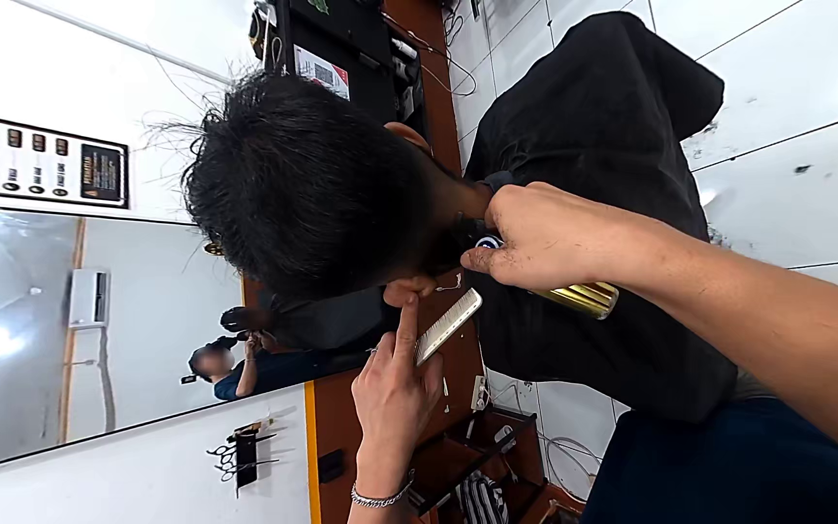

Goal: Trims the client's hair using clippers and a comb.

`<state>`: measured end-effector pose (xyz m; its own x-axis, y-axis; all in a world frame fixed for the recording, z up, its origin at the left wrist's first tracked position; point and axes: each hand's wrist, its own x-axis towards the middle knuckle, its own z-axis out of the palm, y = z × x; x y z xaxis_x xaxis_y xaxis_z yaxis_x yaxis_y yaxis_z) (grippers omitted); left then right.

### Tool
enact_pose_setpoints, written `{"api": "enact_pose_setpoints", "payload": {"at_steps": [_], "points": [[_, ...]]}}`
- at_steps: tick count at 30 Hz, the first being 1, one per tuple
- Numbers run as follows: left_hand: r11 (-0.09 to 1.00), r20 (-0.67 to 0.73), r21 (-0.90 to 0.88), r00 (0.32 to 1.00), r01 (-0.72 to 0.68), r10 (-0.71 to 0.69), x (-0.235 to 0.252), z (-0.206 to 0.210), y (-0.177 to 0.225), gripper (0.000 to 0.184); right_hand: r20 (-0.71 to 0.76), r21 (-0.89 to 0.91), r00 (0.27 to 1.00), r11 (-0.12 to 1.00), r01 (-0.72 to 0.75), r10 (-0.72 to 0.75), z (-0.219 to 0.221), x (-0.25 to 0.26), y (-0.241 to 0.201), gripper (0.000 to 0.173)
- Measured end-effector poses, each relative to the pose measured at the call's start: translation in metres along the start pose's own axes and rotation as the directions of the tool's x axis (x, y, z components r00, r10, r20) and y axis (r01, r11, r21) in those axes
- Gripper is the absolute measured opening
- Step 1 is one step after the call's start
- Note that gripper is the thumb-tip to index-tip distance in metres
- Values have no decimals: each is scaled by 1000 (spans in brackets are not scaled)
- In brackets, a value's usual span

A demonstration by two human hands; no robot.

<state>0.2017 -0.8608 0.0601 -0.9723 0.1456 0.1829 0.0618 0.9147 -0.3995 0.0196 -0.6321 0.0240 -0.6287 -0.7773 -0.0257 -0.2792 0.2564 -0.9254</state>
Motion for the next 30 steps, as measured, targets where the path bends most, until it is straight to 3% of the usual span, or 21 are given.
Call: {"api": "enact_pose_setpoints", "payload": {"at_steps": [3, 9, 15, 20, 27, 30], "points": [[1000, 4, 3, 1000, 1, -1, -1, 0, 1, 57, -5, -50, 993, 992, 114, -115, 6, 4, 10, 33], [1000, 4, 22, 1000, -1, 1, -1, 0, 0, 58, 88, 29, 994, 998, -61, 58, -5, -9, -8, 31], [1000, 4, 20, 1000, 1, -1, -1, 2, 0, 57, -10, 8, 992, 992, 127, -127, 11, 8, 12, 33], [1000, 6, 22, 1000, 1, -1, -1, 3, 0, 57, 24, 54, 1000, 998, 16, -17, 10, 5, 11, 35], [1000, -4, 20, 1000, -5, 5, 1, 5, 0, 56, -37, 86, 988, 984, 153, -151, 16, 8, 14, 32], [1000, -3, 23, 1000, -11, 11, 0, 5, 0, 57, -12, 81, 994, 991, 106, -105, 17, 9, 16, 33]]}}
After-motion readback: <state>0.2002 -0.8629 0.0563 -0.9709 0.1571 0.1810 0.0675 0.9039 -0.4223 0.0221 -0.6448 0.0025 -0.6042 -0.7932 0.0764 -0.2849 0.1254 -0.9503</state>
